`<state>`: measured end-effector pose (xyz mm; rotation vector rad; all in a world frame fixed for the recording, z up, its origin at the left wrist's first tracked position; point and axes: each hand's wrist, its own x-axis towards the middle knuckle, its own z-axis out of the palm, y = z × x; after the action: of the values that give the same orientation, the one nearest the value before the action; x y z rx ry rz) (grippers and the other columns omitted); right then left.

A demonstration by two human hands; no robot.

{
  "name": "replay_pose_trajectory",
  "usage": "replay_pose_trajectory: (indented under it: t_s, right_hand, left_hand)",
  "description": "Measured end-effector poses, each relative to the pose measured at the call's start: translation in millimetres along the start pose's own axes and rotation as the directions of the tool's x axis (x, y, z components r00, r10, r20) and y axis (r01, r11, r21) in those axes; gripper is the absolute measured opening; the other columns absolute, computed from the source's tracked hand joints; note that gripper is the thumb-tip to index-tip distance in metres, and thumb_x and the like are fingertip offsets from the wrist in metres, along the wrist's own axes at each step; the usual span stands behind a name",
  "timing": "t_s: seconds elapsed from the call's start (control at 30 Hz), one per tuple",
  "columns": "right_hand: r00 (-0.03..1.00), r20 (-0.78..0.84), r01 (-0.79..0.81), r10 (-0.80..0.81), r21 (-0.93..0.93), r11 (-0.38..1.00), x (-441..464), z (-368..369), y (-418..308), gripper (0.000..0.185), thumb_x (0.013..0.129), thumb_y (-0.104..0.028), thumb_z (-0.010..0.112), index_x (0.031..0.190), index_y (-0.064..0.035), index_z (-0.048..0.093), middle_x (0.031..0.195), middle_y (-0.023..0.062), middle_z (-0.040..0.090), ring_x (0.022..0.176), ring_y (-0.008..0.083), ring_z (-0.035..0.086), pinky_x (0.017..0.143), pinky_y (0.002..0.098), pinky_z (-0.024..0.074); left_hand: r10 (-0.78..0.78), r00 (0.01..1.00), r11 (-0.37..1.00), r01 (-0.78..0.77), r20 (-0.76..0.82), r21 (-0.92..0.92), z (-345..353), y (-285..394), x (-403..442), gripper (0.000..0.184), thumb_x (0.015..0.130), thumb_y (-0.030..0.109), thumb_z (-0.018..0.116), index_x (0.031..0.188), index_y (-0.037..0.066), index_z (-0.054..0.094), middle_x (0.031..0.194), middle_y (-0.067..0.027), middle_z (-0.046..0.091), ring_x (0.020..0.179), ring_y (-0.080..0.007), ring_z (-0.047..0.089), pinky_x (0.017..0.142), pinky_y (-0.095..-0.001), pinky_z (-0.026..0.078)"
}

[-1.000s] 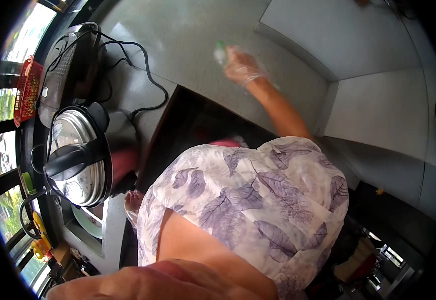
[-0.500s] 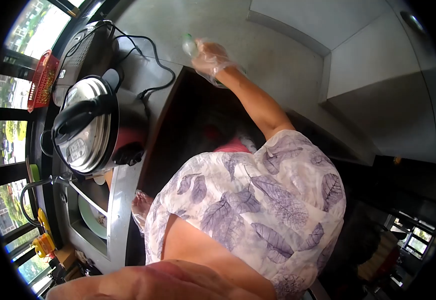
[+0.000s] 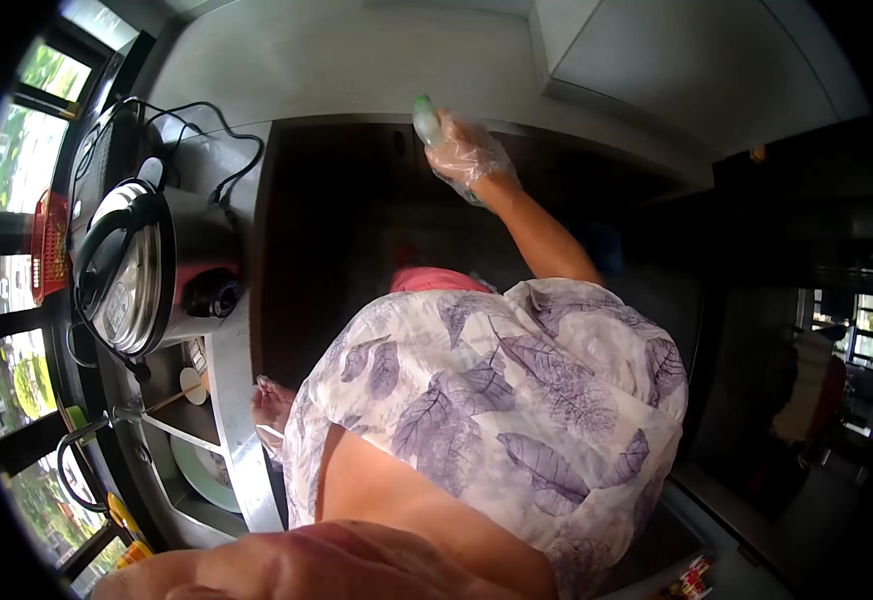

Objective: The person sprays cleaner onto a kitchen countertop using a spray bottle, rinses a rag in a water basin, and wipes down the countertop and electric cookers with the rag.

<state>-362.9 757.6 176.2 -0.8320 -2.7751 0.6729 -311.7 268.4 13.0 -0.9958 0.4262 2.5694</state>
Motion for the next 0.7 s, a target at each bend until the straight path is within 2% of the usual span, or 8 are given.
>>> replay_pose_trajectory:
  t_s: [0.07,0.13,0.17,0.33,0.4,0.6,0.63,0.7]
  right_hand:
    - [0.987,-0.066,0.148,-0.149,-0.02,0.989,10,8,18,0.034,0.077,-0.02,0.059,0.107,-0.006,0.054,0.096,0.0215,0.062,0.093,0.0405,0.058,0.08,0.0469,0.0469]
    - [0.948,-0.157,0.284,-0.277,0.026,0.958,22,18,31,0.031,0.075,-0.014,0.059,0.104,-0.0033,0.054,0.093,0.0226,0.062,0.09,0.0415,0.058,0.078,0.0472,0.0469]
    - [0.951,-0.125,0.291,-0.284,0.041,0.956,59,30,18,0.031,0.075,-0.013,0.058,0.104,-0.003,0.054,0.093,0.0228,0.061,0.089,0.0419,0.058,0.078,0.0471,0.047]
    - [0.99,-0.038,0.139,-0.139,0.008,0.99,75,35,20,0.031,0.073,-0.01,0.055,0.103,-0.0023,0.055,0.091,0.023,0.062,0.087,0.0426,0.059,0.078,0.0468,0.0471]
    - [0.973,-0.028,0.23,-0.229,0.009,0.973,135,58,19,0.032,0.072,-0.011,0.055,0.103,-0.0024,0.055,0.091,0.0236,0.062,0.088,0.0429,0.059,0.079,0.0463,0.0469]
    - [0.989,-0.02,0.145,-0.145,0.022,0.989,106,29,46,0.031,0.072,-0.012,0.056,0.102,-0.0031,0.056,0.09,0.0252,0.062,0.088,0.0421,0.06,0.078,0.0457,0.0474]
    - [0.986,-0.014,0.169,-0.168,0.035,0.985,136,47,43,0.031,0.072,-0.012,0.056,0.102,-0.0032,0.056,0.09,0.0254,0.062,0.088,0.0419,0.06,0.078,0.0457,0.0475]
    - [0.989,-0.058,0.137,-0.134,0.049,0.989,130,33,68,0.032,0.072,-0.012,0.056,0.102,-0.0037,0.056,0.09,0.025,0.062,0.088,0.0413,0.06,0.078,0.0458,0.0475]
  left_hand:
    - [-0.027,0.997,0.999,0.024,0.072,0.043,2,-1,0,0.015,0.087,0.01,0.049,0.089,0.003,0.062,0.084,-0.0078,0.067,0.073,-0.0175,0.063,0.063,-0.0319,0.051]
    - [-0.027,0.999,0.999,0.025,0.044,0.042,-3,-2,3,0.014,0.086,0.01,0.05,0.089,0.003,0.062,0.082,-0.0077,0.067,0.073,-0.0181,0.063,0.064,-0.0321,0.051]
    - [0.004,1.0,1.0,-0.004,0.031,0.008,3,-7,21,0.013,0.086,0.009,0.051,0.088,0.002,0.062,0.082,-0.0076,0.067,0.073,-0.0183,0.063,0.064,-0.0322,0.052]
    - [-0.038,0.996,0.999,0.038,0.076,-0.006,1,-25,-7,0.014,0.087,0.01,0.051,0.087,0.001,0.061,0.081,-0.0085,0.067,0.076,-0.0197,0.065,0.072,-0.0345,0.055]
    - [-0.02,0.993,0.998,0.026,0.119,-0.049,16,-46,6,0.015,0.088,0.011,0.05,0.086,0.001,0.061,0.081,-0.0087,0.067,0.076,-0.0196,0.065,0.072,-0.0342,0.055]
    - [-0.019,0.994,1.0,0.021,0.107,-0.017,16,-70,-15,0.016,0.089,0.012,0.051,0.088,0.001,0.062,0.083,-0.0089,0.068,0.077,-0.0192,0.065,0.072,-0.0324,0.054]
    - [0.018,0.993,1.0,-0.016,0.114,-0.022,27,-78,5,0.016,0.089,0.012,0.051,0.088,0.001,0.062,0.083,-0.009,0.068,0.077,-0.0192,0.065,0.073,-0.0322,0.054]
    - [0.053,0.998,0.998,-0.052,0.036,-0.024,40,-95,-4,0.011,0.087,0.009,0.054,0.087,0.001,0.061,0.081,-0.0075,0.066,0.073,-0.0177,0.064,0.067,-0.0305,0.053]
